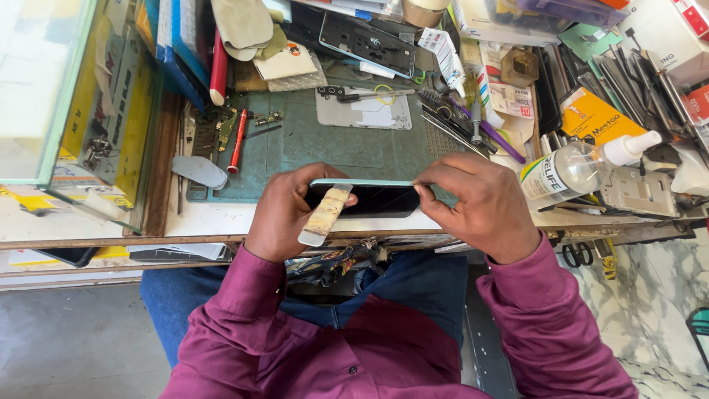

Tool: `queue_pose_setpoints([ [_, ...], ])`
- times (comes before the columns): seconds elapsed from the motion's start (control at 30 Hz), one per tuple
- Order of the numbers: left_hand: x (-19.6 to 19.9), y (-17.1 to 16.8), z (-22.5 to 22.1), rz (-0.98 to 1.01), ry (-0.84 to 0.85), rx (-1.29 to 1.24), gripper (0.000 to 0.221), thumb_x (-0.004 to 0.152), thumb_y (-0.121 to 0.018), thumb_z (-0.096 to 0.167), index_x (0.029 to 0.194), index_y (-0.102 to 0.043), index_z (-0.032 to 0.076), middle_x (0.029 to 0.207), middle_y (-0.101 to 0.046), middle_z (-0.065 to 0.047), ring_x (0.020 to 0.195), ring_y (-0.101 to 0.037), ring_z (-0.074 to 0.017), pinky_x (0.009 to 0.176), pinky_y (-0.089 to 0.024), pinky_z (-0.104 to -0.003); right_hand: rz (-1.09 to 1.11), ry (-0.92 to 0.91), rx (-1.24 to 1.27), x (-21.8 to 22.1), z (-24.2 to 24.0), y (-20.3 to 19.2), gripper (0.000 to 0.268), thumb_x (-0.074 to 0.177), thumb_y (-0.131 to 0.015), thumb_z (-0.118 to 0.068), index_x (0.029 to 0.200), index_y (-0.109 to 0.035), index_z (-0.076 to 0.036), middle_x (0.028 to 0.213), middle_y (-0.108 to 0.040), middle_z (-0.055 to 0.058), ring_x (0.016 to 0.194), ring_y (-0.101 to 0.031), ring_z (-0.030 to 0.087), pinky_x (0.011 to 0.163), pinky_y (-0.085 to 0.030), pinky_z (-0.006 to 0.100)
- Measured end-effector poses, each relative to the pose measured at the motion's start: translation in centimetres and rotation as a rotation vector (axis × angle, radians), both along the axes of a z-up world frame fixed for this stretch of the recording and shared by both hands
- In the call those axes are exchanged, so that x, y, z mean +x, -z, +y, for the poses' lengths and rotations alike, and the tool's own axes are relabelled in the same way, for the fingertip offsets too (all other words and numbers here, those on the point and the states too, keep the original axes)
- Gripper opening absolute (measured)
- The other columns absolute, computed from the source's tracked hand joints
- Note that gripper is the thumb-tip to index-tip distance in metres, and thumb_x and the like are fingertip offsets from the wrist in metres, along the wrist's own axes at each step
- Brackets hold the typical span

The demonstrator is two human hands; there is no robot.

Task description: The person disassembles a smartphone, removes internal components, cleans the screen with a spray and brush, and reassembles the device. They handle the phone, a cleaning spray bottle, and a brush while working at a cluttered repair bench.

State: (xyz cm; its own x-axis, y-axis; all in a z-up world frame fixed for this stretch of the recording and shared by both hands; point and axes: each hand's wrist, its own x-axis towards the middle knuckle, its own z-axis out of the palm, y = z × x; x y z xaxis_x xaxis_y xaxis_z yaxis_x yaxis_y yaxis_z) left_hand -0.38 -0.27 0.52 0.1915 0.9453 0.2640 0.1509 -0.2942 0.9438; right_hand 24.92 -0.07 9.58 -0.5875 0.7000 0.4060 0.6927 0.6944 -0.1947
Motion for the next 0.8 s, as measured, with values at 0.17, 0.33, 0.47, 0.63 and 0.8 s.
queue_pose_setpoints([
  [0.17, -0.2, -0.1, 0.0, 0.006, 0.015, 0.092, 0.027, 0.079, -0.086, 0.018, 0.094, -0.070, 0.003, 0.083, -0.076, -0.010, 0.077, -0.075, -0.0159, 0.068, -0.054, -0.030, -0.078, 0.028, 0.038, -0.4, -0.3, -0.1, 0.011, 0.087, -0.077, -0.014, 0.093, -0.072, -0.007, 0.085, -0.067, 0.007, 0.075, -0.067, 0.028, 0.063, -0.051, 0.040],
  [0.33, -0.1, -0.2, 0.0, 0.008, 0.001, 0.058, 0.025, 0.081, -0.085, 0.019, 0.094, -0.070, 0.003, 0.082, -0.076, -0.010, 0.075, -0.076, -0.0202, 0.068, -0.054, -0.031, -0.104, 0.008, 0.040, -0.7, -0.4, -0.2, 0.011, 0.086, -0.076, -0.013, 0.094, -0.070, -0.008, 0.086, -0.064, 0.006, 0.076, -0.065, 0.028, 0.064, -0.051, 0.040],
  [0.47, -0.1, -0.3, 0.1, 0.042, -0.005, 0.064, 0.027, 0.080, -0.086, 0.022, 0.092, -0.070, 0.004, 0.081, -0.075, -0.011, 0.074, -0.076, -0.0211, 0.067, -0.054, -0.032, -0.135, 0.000, 0.093, -1.2, -0.5, 0.0, 0.013, 0.084, -0.077, -0.013, 0.093, -0.070, -0.007, 0.084, -0.062, 0.007, 0.077, -0.065, 0.028, 0.065, -0.051, 0.041],
  [0.63, -0.2, -0.4, 0.0, 0.038, 0.003, 0.074, 0.027, 0.081, -0.085, 0.022, 0.094, -0.071, 0.004, 0.083, -0.075, -0.012, 0.076, -0.077, -0.0228, 0.068, -0.054, -0.033, -0.173, 0.013, 0.122, -2.0, -0.5, 0.0, 0.011, 0.084, -0.077, -0.012, 0.091, -0.069, -0.007, 0.082, -0.062, 0.007, 0.076, -0.065, 0.027, 0.064, -0.051, 0.041],
  [0.8, -0.4, -0.5, 0.0, 0.027, 0.011, 0.095, 0.025, 0.082, -0.083, 0.021, 0.095, -0.071, 0.004, 0.085, -0.076, -0.013, 0.078, -0.077, -0.0247, 0.069, -0.055, -0.033, -0.191, -0.010, 0.115, -2.7, -0.5, -0.2, 0.013, 0.084, -0.077, -0.015, 0.092, -0.069, -0.008, 0.082, -0.061, 0.006, 0.077, -0.066, 0.026, 0.064, -0.051, 0.040],
])
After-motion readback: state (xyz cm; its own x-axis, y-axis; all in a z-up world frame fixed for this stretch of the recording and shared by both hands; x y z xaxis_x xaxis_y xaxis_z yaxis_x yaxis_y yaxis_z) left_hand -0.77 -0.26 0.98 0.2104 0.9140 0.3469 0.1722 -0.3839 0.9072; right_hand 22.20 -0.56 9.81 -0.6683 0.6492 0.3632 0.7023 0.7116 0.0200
